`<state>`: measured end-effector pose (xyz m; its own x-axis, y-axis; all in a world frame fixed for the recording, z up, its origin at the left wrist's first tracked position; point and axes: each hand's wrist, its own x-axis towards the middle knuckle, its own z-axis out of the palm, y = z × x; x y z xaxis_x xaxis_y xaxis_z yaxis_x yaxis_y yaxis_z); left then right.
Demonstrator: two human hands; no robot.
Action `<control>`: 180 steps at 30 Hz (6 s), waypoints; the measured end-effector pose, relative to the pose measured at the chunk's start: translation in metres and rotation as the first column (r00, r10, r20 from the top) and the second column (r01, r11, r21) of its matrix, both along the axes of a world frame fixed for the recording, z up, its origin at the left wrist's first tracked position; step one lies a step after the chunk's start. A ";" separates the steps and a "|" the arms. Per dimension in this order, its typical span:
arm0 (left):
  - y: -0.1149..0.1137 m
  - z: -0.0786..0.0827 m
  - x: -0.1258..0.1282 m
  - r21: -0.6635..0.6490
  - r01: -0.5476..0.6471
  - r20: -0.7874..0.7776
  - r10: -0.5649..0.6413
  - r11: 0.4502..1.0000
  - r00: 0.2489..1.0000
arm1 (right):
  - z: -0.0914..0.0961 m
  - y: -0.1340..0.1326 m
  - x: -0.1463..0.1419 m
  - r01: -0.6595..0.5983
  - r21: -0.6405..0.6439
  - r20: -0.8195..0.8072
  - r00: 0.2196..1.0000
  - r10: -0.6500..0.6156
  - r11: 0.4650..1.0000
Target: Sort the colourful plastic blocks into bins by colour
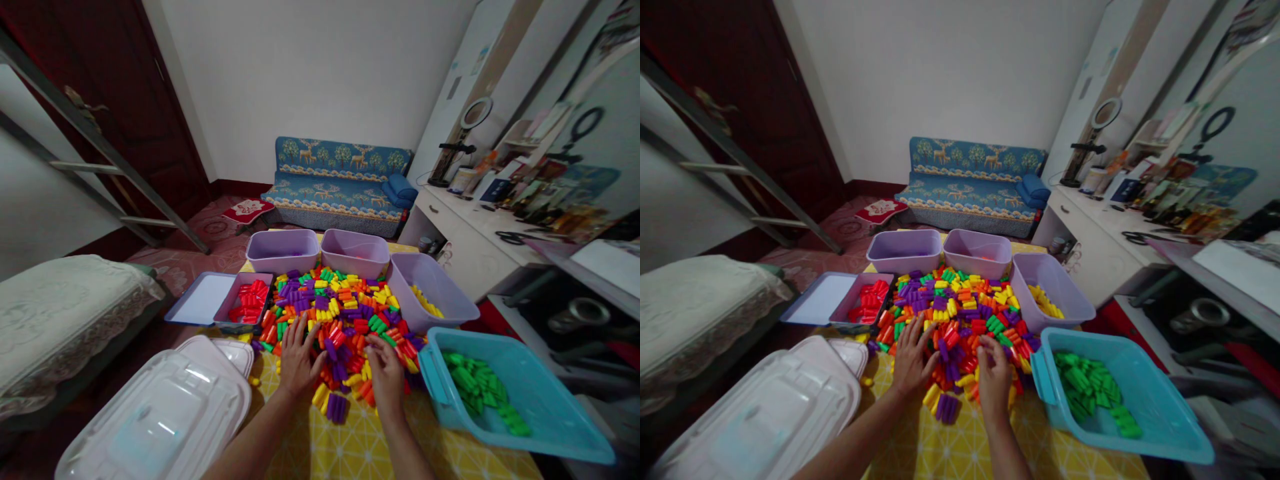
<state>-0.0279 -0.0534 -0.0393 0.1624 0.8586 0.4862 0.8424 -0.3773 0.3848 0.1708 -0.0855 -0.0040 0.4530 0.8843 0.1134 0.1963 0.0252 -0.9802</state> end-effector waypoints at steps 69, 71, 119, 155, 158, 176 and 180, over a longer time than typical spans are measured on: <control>0.060 0.057 -0.072 -0.435 -0.026 0.849 0.400 0.900 -0.346 | -0.025 0.070 -0.037 0.004 -0.103 0.958 0.270 0.098 0.995; 0.067 0.063 -0.085 -0.458 -0.006 0.817 0.418 0.889 -0.398 | -0.025 0.069 -0.038 0.004 -0.100 0.958 0.270 0.096 0.995; 0.062 0.029 -0.043 -0.312 0.100 0.806 0.208 0.945 0.554 | -0.025 0.068 -0.039 0.000 -0.121 0.942 0.315 0.115 0.993; 0.046 0.039 -0.017 -0.328 0.245 0.793 0.125 0.912 0.596 | 0.004 0.052 -0.038 -0.165 -0.057 -0.399 0.908 0.129 0.985; 0.040 0.047 -0.008 -0.228 0.198 0.711 0.024 0.953 0.703 | 0.009 0.048 -0.046 -0.205 -0.056 -0.375 0.911 0.170 0.977; 0.028 0.043 -0.007 -0.304 0.229 0.560 -0.021 0.925 0.829 | 0.004 0.074 0.020 -0.072 -0.093 0.758 0.641 0.118 0.993; 0.027 0.044 -0.007 -0.310 0.244 0.576 -0.023 0.919 0.817 | 0.000 0.071 0.018 -0.094 -0.166 0.819 0.541 0.190 0.982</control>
